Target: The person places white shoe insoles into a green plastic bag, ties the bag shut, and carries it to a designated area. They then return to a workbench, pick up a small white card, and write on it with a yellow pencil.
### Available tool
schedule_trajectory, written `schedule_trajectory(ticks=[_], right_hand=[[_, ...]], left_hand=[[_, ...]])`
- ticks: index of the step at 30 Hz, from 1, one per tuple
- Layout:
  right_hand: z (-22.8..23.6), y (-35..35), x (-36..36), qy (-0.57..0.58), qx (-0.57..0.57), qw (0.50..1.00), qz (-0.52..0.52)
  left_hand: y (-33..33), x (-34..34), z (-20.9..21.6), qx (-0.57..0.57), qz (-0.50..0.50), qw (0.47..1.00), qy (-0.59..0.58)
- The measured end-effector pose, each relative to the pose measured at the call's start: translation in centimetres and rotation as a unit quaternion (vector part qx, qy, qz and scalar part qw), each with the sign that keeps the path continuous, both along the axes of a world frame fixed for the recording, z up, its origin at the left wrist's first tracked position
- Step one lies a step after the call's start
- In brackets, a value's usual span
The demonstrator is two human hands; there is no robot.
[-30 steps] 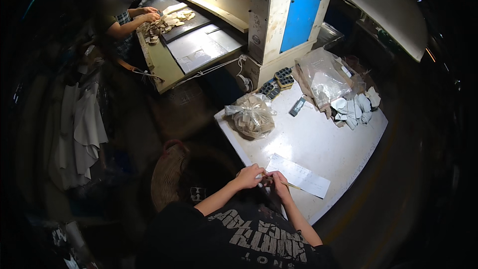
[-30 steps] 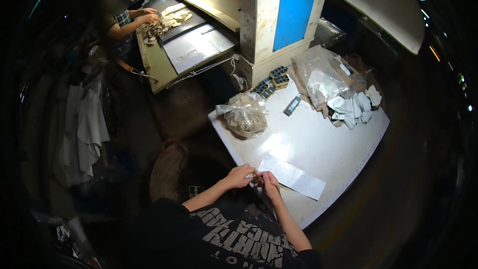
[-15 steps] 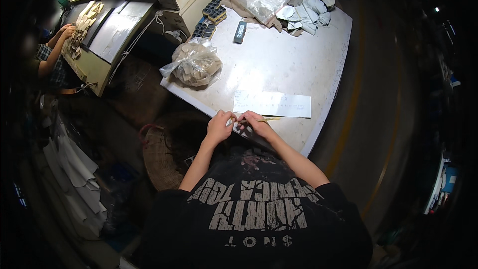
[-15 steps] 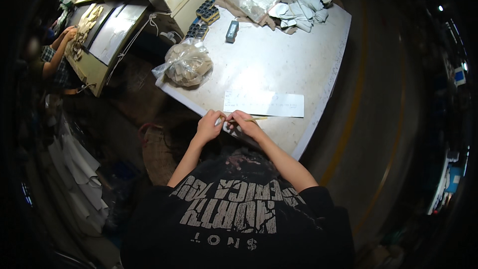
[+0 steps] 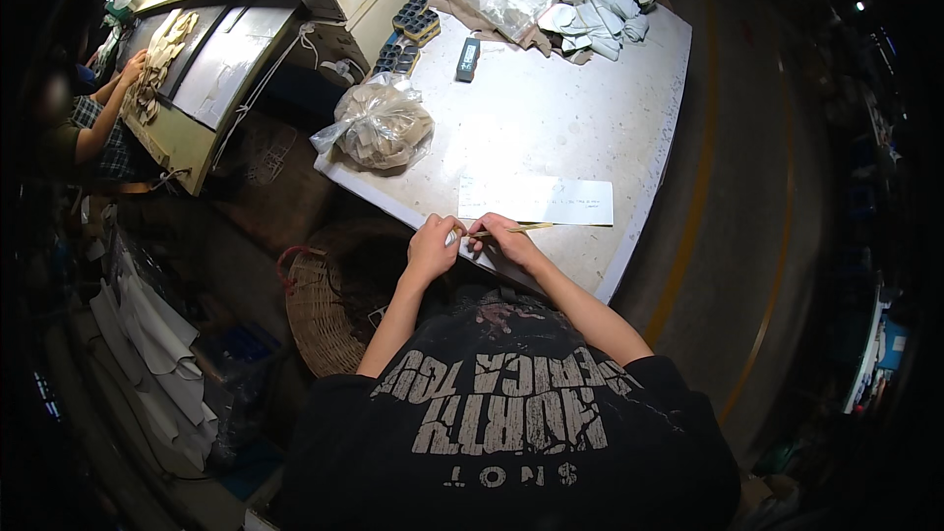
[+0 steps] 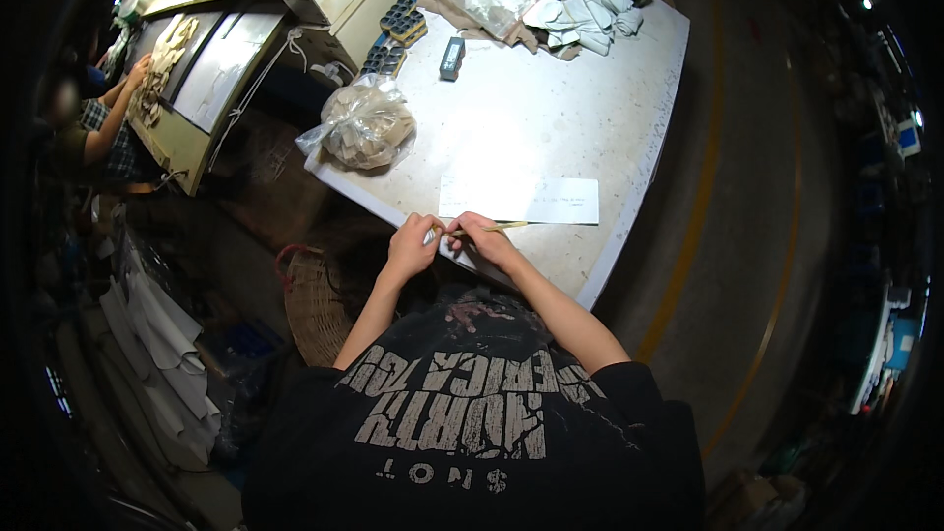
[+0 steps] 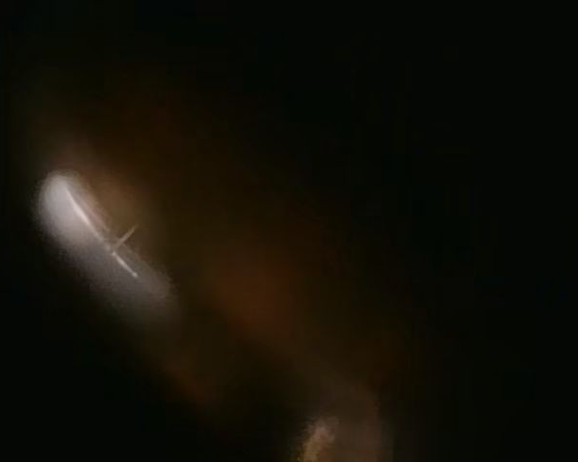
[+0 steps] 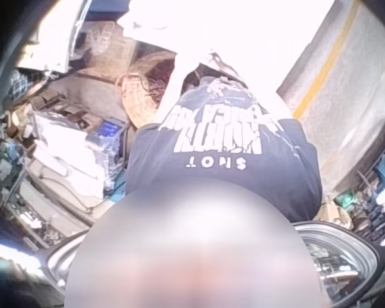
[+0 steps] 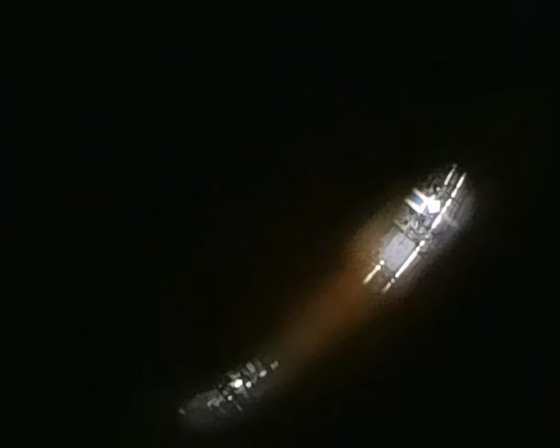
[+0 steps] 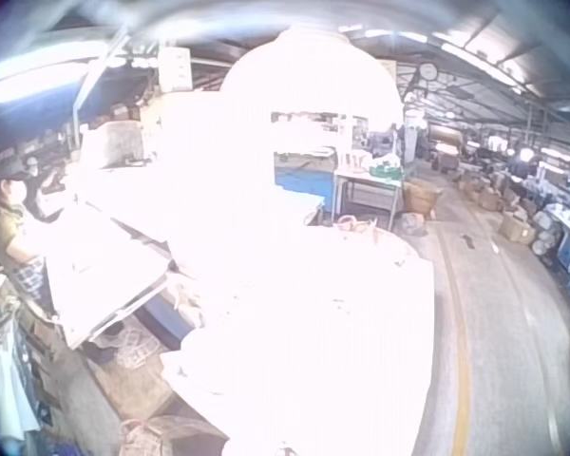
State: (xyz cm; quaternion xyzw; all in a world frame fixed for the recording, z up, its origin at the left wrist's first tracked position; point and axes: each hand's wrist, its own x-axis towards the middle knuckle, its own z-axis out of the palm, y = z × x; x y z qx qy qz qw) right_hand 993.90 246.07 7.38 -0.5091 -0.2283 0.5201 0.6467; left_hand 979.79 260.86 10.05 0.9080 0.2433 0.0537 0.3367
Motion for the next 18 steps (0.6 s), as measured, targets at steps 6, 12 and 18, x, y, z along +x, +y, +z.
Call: schedule_trajectory(ticks=[6, 12, 18], right_hand=[[0.1, -0.1, -0.3, 0.001, 0.007, 1.0, -0.019], [0.3, 0.4, 1.5, 0.018, -0.009, 0.999, 0.042], [0.2, 0.0, 0.0, 0.01, 0.006, 1.0, -0.007]], left_hand=[[0.0, -0.4, 0.1, 0.002, -0.002, 1.0, 0.005], [0.5, 1.8, 0.3, -0.002, -0.002, 1.0, 0.014], [0.0, 0.3, 0.0, 0.001, -0.001, 1.0, 0.015]])
